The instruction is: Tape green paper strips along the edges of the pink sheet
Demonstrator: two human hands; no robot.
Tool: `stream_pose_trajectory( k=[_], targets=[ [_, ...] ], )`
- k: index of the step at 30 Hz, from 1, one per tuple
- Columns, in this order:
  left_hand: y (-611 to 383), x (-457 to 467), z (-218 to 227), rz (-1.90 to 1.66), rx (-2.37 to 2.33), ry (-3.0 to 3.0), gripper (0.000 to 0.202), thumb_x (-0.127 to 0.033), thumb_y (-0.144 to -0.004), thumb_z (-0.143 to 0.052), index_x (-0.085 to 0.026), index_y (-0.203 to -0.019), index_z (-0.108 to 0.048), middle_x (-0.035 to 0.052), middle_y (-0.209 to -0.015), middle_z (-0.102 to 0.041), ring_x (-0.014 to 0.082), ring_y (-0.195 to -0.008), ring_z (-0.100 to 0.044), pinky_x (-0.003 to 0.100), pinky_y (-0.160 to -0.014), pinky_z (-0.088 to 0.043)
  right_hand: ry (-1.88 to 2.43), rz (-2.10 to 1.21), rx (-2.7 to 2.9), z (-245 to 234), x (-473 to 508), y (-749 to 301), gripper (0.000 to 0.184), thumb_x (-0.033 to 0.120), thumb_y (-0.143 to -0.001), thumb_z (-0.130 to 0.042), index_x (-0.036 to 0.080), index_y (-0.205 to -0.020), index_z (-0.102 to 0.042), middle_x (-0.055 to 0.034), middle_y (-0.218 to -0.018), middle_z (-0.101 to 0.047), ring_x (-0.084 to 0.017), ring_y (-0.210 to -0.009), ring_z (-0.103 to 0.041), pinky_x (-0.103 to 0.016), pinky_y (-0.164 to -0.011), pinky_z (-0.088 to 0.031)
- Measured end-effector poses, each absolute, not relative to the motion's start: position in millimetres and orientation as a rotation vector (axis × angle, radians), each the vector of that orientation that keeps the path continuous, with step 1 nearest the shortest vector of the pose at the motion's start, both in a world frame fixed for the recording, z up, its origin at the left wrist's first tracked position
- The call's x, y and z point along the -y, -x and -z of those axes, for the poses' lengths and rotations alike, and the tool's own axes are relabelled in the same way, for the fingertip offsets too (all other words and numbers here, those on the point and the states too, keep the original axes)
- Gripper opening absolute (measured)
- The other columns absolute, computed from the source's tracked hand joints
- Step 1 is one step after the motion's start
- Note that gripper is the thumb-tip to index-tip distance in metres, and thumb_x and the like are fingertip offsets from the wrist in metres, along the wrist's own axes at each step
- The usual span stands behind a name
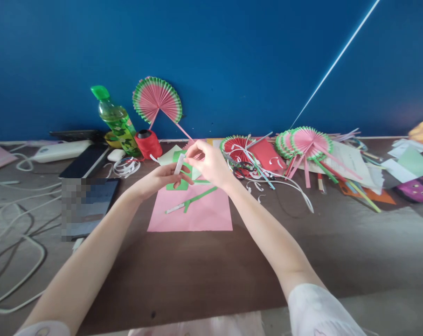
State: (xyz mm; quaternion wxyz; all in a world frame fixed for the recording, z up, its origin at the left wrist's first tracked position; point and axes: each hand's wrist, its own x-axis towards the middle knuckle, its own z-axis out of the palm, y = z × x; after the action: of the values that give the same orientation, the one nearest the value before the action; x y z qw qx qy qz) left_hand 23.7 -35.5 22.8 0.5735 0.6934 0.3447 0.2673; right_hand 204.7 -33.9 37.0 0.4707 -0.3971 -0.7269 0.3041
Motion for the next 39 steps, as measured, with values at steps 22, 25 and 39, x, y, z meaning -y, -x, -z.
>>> stream_pose_trajectory(
  k=[22, 25, 39],
  targets=[
    [-26, 43, -33, -0.357, -1.034, -2.033, 0.024, -0.026, -0.086, -0.033, -0.018, -0.086, -0.056, -0.0014, -0.071, -0.061, 0.0114, -0.062, -0.045, 0.026, -0.066, -0.038, 0.911, -1.113, 1.681, -42, 35, -211, 0.028, 0.036, -0.067, -0.073, 0.017, -0.071, -0.054, -0.0016, -0.068, -0.065, -0.015, -0.066, -0.065, -0.028, -0.06, -0.05],
    [-28, 43, -33, -0.321, -1.117, -2.124, 0.026, -0.024, -0.085, -0.033, -0.018, -0.069, -0.052, -0.0014, -0.071, -0.06, 0.0107, -0.061, -0.046, 0.025, -0.066, -0.038, 0.929, -1.116, 1.672, -44, 37, -210, 0.028, 0.035, -0.066, -0.074, 0.016, -0.07, -0.054, -0.0018, -0.067, -0.065, -0.016, -0.065, -0.065, -0.029, -0.06, -0.051],
    [-28, 47, -38, -0.48, -0.808, -1.898, 0.024, -0.027, -0.087, -0.034, -0.016, -0.074, -0.051, -0.0004, -0.066, -0.056, 0.0109, -0.061, -0.042, 0.026, -0.065, -0.036, 0.732, -1.463, 1.417, -50, 39, -209, 0.034, 0.036, -0.062, -0.078, 0.018, -0.066, -0.05, 0.0014, -0.062, -0.063, -0.012, -0.058, -0.061, -0.025, -0.049, -0.045]
  ],
)
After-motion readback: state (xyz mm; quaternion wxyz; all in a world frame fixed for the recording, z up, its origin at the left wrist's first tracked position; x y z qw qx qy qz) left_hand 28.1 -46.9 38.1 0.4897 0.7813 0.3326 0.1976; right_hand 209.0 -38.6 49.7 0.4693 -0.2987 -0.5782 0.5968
